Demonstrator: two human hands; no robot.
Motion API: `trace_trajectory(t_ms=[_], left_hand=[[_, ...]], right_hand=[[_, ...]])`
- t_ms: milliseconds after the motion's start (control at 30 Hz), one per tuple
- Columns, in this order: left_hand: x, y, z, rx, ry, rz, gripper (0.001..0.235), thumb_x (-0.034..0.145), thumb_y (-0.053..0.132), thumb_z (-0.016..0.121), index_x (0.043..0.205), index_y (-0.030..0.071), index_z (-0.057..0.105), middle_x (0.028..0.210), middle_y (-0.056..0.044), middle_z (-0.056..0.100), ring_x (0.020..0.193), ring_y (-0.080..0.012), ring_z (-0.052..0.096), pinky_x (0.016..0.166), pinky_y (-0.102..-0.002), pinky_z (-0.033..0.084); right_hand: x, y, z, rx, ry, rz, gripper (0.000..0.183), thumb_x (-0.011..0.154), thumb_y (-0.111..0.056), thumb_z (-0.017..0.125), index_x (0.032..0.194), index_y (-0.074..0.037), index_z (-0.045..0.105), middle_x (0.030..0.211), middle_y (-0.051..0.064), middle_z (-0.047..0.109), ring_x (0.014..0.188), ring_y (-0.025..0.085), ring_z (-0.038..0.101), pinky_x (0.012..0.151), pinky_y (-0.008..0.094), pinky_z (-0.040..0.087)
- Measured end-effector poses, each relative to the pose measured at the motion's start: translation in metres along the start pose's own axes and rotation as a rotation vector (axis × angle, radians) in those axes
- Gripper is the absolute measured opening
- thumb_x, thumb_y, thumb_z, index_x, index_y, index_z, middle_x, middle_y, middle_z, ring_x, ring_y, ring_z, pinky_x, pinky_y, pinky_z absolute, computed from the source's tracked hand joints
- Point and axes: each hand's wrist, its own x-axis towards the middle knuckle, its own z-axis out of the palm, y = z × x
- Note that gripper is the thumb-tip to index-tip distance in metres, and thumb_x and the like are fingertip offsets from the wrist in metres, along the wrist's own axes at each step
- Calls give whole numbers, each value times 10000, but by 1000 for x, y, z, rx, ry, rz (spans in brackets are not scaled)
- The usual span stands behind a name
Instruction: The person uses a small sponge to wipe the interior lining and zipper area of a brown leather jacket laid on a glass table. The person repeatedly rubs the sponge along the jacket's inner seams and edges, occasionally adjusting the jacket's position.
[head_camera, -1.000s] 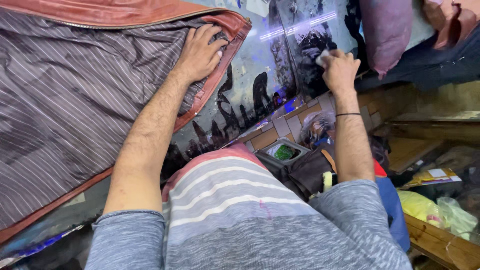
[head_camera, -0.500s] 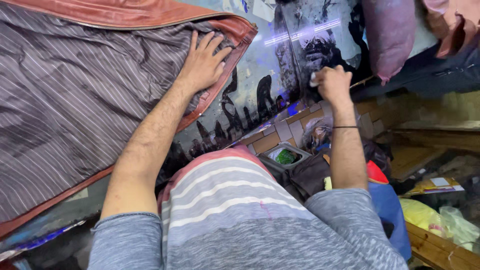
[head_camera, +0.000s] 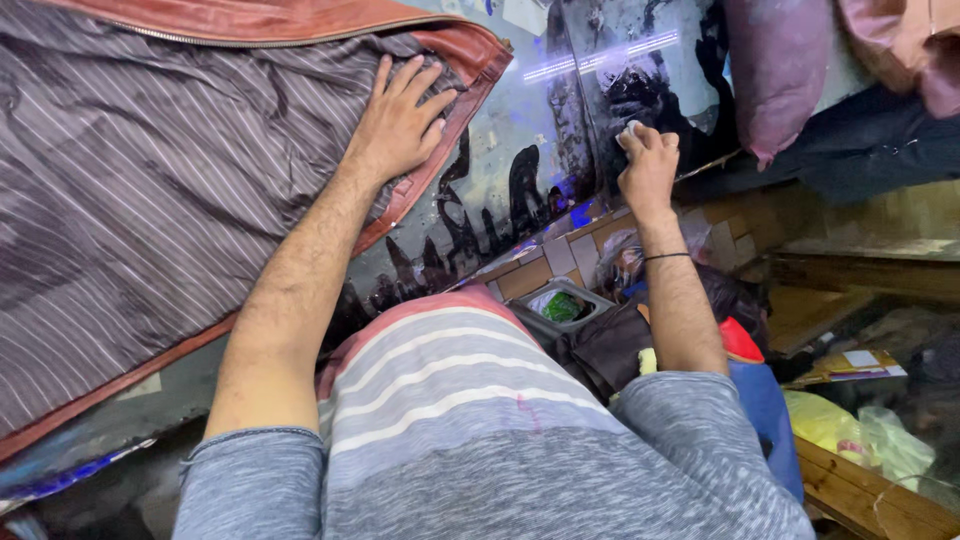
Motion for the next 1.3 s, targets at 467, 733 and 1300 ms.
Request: trace_trajectory(t_ms=[467, 733, 1300], left_hand=[[-3, -1, 1, -2, -3, -8, 439, 954, 233, 700, 1374, 110, 670, 1546, -183, 501, 1483, -384, 369, 1232, -640, 182], [-5, -5, 8, -15, 18, -16, 418, 968, 229, 690, 1372, 124, 682, 1538, -163, 509, 1487, -368, 373, 1246, -632, 178], [-4, -3, 5, -29, 30, -13, 409, 965, 229, 712, 1356, 108, 699, 1542, -176, 515, 1486, -384, 382, 1251, -636, 188]], right_hand=[[-4, 10, 19, 238, -114, -179, 319, 752, 106, 634, 953, -92, 782, 1132, 60, 771, 1020, 306, 613, 873, 422, 442], [39, 39, -34, 456, -448, -273, 367, 721, 178, 550, 909, -85, 724, 1019, 60, 759, 988, 285, 655, 915, 376, 498], [-27, 25, 73, 373, 322, 276, 231, 993, -29, 693, 1220, -47, 730, 961, 129, 601, 849, 245, 592, 760, 367, 504]])
